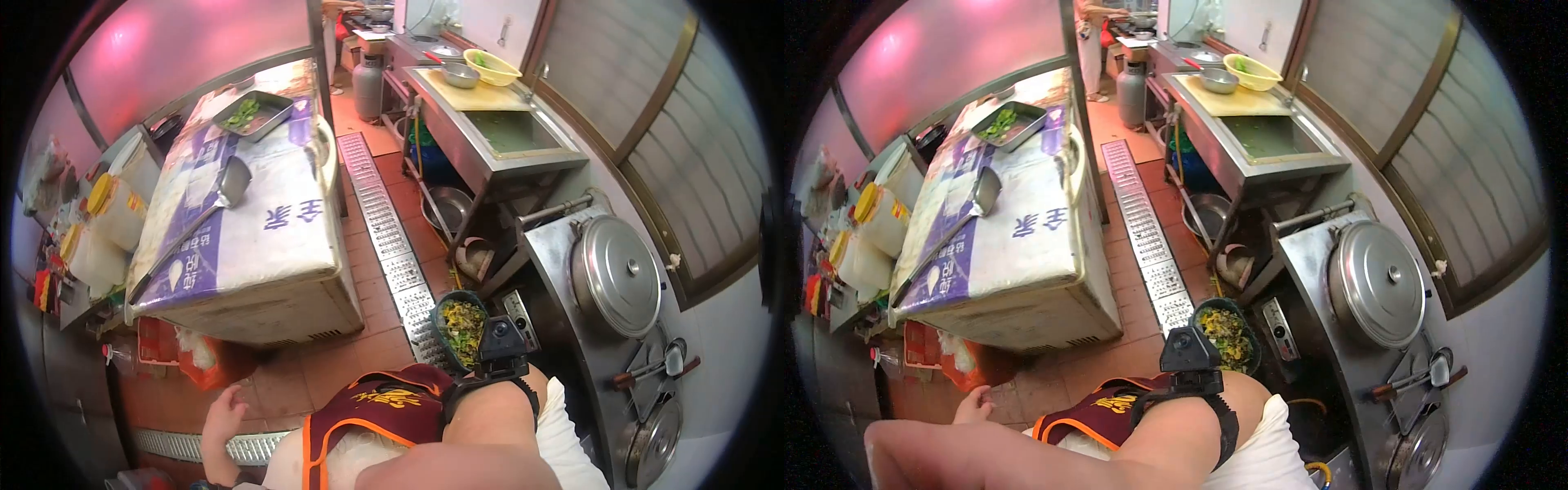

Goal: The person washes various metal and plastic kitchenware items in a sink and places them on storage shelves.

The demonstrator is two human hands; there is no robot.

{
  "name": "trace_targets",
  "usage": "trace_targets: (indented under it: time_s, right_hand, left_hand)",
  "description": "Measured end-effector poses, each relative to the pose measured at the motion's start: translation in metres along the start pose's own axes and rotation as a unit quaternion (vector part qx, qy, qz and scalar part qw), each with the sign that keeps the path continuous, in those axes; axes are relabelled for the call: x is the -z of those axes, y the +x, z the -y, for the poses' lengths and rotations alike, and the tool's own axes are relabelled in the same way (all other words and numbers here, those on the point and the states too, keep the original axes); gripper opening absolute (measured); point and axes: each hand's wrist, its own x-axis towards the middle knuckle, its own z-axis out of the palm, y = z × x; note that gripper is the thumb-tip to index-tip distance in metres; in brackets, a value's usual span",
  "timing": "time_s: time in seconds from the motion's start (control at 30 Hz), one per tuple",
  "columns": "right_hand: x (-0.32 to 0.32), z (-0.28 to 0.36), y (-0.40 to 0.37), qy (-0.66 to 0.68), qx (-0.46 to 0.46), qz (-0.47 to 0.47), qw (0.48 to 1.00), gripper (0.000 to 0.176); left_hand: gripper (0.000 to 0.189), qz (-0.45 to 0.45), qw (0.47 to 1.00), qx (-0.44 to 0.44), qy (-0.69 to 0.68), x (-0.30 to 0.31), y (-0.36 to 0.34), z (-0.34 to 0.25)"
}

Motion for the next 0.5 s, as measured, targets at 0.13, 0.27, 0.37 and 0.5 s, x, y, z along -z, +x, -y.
trace_targets:
  time_s: [0.13, 0.27, 0.37, 0.5]
  right_hand:
    - [0.030, -0.008, 0.019, -0.094, -0.050, 0.026, 0.994, 0.015]
    - [0.059, 0.002, 0.035, -0.194, -0.094, 0.092, 0.972, 0.016]
    - [0.080, 0.014, 0.048, -0.254, -0.110, 0.154, 0.948, 0.016]
    - [0.113, 0.030, 0.070, -0.292, -0.126, 0.236, 0.918, 0.017]
  left_hand:
    - [0.039, -0.073, 0.994, -0.066, -0.039, 0.046, 0.018, 0.022]
    - [0.036, -0.162, 0.982, -0.041, -0.083, 0.088, 0.035, 0.016]
    - [0.043, -0.249, 0.956, -0.038, -0.153, 0.109, 0.057, 0.014]
    - [0.059, -0.369, 0.922, -0.030, -0.114, 0.133, 0.097, 0.001]
